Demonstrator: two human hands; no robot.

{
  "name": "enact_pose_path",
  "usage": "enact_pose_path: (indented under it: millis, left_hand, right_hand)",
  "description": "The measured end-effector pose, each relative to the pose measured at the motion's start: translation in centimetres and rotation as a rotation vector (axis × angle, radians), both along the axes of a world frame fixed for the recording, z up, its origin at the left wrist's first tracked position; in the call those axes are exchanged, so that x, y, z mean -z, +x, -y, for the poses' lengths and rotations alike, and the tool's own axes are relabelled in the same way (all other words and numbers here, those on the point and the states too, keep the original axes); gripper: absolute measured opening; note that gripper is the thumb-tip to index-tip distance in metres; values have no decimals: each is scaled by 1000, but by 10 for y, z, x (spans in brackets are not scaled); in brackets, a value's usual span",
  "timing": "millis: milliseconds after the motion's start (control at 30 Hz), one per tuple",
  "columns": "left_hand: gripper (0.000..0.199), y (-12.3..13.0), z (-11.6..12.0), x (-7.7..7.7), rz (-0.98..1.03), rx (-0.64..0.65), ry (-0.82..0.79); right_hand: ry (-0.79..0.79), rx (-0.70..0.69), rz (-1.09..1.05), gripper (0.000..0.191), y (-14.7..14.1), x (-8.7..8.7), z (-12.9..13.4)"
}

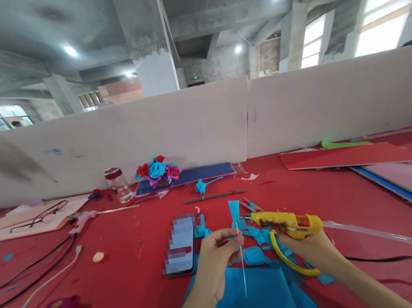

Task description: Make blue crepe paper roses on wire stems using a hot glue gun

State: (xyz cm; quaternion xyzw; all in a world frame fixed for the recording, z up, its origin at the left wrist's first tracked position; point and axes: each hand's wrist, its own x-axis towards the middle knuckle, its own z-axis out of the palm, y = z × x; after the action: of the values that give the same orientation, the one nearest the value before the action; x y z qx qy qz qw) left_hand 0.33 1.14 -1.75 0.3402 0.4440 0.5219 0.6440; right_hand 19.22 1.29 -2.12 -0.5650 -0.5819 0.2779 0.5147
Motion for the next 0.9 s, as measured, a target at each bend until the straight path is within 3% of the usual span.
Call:
enact_pose_path:
  millis: [233,567,900]
  left_hand:
    - [30,0,0,0,-72,10,10]
    - [25,0,0,1,-174,-1,28]
    - [25,0,1,3,-204,-14,36]
  right_hand:
    - [67,75,45,12,0,-1,1]
    - [82,-31,-7,12,-5,1,1]
    - [86,-4,34,12,-2,5,1]
